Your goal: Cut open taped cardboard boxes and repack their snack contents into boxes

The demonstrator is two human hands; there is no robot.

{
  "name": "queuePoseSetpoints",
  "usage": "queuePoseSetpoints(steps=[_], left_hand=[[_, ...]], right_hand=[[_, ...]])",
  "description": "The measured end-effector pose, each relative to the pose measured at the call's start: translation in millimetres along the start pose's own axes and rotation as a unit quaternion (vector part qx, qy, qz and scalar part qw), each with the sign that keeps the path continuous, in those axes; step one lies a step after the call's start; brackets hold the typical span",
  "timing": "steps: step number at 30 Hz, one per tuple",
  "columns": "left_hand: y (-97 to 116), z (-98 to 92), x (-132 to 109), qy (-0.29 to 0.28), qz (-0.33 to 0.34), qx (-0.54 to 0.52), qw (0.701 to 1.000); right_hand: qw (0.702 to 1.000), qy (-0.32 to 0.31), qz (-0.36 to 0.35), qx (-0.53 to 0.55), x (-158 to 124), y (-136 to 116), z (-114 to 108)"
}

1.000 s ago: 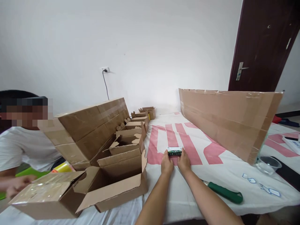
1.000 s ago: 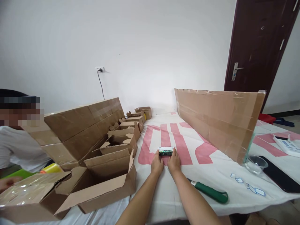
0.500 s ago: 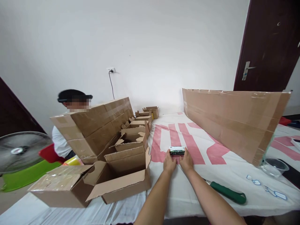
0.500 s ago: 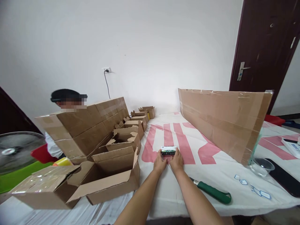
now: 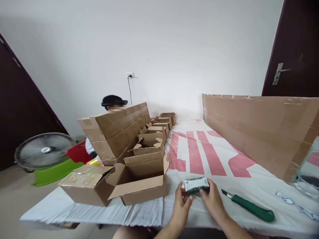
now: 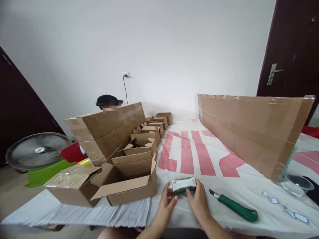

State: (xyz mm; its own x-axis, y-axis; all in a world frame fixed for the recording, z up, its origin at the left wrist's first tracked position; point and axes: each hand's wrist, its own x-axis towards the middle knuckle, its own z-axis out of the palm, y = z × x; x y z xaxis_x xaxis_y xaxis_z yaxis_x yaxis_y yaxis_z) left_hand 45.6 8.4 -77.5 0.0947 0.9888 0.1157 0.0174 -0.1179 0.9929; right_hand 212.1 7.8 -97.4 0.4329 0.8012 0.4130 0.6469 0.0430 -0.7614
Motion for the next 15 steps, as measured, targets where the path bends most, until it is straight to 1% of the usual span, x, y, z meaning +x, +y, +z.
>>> queuePoseSetpoints(steps=[2,3,5,6,9,12,14,15], left_hand=[[-10.9,-14.6,-29.8,0.033,0.041,0.075,0.996],[-15.8,-22.1,-40.4,0.051,0.057,0.116,0.990],[-22.5,-38.0,-52.9,0.085,0.072,0.188,0.976],[-24.1,-46.5,-55.5,0.098,0.073,0.218,0.968],[-22.3,-73.8,-55.5,0.127,0.061,0.296,0.945],[-16.0,-101.3,-54.4,0.144,0.055,0.360,0.920],[-12.0,-116.8,-54.9,0.159,0.066,0.394,0.903],[-10.1,-122.9,-55.1,0.169,0.074,0.409,0.894]], right_hand=[[0.998,-0.001,-0.047,0.036,-30.3,0.9,-1.3],[0.996,-0.007,-0.067,0.052,-42.4,0.1,-0.8],[0.992,-0.038,-0.098,0.069,-57.8,-4.7,1.8],[0.989,-0.064,-0.111,0.073,-61.2,-8.5,3.4],[0.967,-0.181,-0.159,0.078,-57.8,-22.7,6.5],[0.924,-0.305,-0.216,0.085,-46.7,-34.7,6.3],[0.898,-0.358,-0.242,0.081,-41.7,-39.6,5.4],[0.890,-0.374,-0.250,0.075,-40.5,-41.4,5.0]])
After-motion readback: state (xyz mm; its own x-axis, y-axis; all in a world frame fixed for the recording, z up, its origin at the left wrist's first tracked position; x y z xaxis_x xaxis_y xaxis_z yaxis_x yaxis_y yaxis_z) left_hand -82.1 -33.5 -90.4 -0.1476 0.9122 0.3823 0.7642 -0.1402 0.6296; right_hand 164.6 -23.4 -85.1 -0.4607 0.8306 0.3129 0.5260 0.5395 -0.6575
